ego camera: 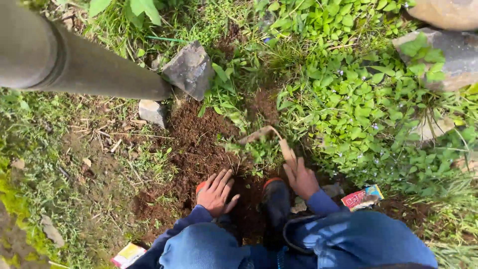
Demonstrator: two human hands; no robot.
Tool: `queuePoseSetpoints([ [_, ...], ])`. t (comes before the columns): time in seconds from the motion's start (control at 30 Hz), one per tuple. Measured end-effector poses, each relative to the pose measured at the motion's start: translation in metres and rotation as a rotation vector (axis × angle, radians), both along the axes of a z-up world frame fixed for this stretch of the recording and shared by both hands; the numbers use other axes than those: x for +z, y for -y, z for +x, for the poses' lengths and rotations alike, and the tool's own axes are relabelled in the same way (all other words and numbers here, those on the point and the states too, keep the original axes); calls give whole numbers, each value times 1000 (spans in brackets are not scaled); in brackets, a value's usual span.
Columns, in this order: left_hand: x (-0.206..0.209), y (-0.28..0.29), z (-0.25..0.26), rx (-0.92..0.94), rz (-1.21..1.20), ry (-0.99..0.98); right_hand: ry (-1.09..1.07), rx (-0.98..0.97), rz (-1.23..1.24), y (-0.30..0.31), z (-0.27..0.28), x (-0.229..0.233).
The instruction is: Clearing weeds from a patch of soil by hand and using a small hand hoe to loosen the earth.
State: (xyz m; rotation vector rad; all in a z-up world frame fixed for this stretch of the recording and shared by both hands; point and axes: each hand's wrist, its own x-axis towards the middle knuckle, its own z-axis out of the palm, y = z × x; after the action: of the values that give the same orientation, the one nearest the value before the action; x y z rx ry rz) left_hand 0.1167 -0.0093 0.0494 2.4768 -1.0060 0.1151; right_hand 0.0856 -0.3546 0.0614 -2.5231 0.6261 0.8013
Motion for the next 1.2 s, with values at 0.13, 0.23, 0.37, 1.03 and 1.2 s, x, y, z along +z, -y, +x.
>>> queuePoseSetpoints([
  [0.13,-16,-2,0,18,-43,2,59,-154,115,10,-8,-13],
  [0.23,-24,-10,-9,27,-63,-5,47,-254,92,-20,-8,-9],
  [0.37,-29,-15,-12,58,-210,94,69,-26,355,-80,10,24],
  [1.03,8,-4,5,-65,-201,140,201,294,-101,-63,198,-55],
  [1.2,10,-5,5,-68,-205,144,299,28,207,-61,186,-70],
])
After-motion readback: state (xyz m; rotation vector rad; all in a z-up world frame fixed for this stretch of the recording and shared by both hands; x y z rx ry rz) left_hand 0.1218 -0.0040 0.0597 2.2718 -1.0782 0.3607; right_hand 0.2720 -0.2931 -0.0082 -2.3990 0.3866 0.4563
